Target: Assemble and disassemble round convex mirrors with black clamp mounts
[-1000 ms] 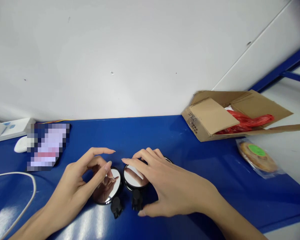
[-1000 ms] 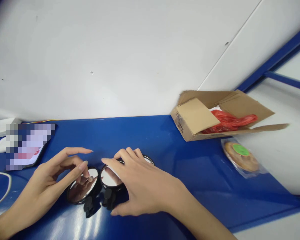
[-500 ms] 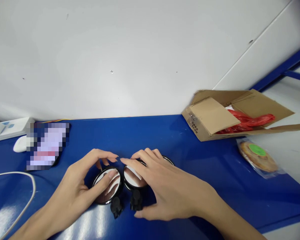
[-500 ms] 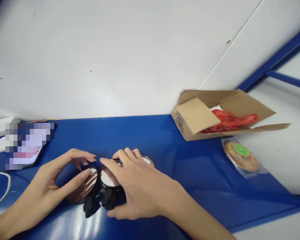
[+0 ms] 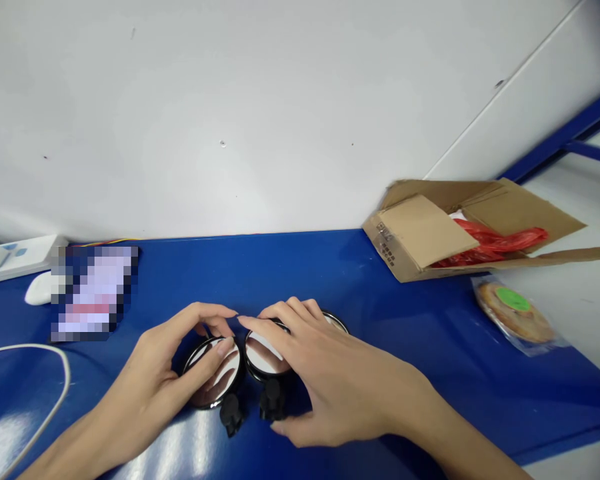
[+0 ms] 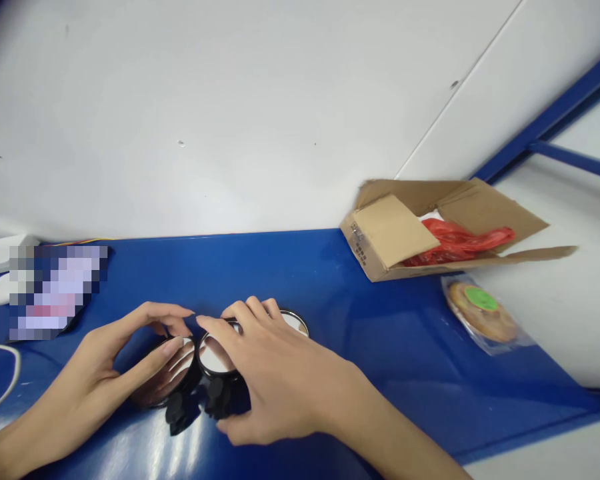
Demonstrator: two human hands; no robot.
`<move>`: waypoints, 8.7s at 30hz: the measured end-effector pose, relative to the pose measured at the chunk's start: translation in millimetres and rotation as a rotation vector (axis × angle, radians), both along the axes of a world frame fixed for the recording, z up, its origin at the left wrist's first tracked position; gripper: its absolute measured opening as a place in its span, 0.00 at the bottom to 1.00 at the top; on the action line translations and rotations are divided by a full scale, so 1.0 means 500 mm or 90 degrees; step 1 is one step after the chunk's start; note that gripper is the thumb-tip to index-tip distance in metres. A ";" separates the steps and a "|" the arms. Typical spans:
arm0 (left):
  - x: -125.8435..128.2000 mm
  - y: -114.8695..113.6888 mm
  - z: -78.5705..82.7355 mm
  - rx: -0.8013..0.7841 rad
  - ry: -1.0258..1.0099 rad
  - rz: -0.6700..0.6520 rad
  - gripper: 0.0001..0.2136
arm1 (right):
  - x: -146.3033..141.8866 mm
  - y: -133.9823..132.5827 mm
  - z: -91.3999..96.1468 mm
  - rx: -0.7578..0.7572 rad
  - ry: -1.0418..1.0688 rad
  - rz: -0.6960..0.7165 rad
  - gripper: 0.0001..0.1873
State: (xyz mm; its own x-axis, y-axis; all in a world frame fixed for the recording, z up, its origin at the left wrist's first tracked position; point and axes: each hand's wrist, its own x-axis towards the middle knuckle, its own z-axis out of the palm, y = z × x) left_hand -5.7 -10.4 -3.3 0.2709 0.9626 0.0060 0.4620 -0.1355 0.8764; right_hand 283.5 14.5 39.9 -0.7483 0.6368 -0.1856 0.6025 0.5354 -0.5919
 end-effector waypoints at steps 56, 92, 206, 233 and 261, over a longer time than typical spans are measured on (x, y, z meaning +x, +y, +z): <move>-0.008 0.023 -0.003 0.038 0.117 -0.170 0.18 | 0.056 0.084 -0.023 0.060 0.153 -0.382 0.21; -0.015 0.014 -0.006 0.000 0.130 -0.133 0.19 | 0.045 0.083 -0.037 0.211 0.031 -0.358 0.19; -0.040 0.012 0.001 0.090 0.130 -0.213 0.45 | 0.116 0.099 -0.031 -0.121 0.198 -0.209 0.16; -0.059 0.044 0.045 -0.056 0.163 -0.224 0.45 | 0.109 0.084 -0.056 0.010 0.111 -0.274 0.17; -0.025 0.016 0.010 0.268 -0.010 0.038 0.36 | -0.111 0.018 -0.001 0.663 0.166 -0.051 0.20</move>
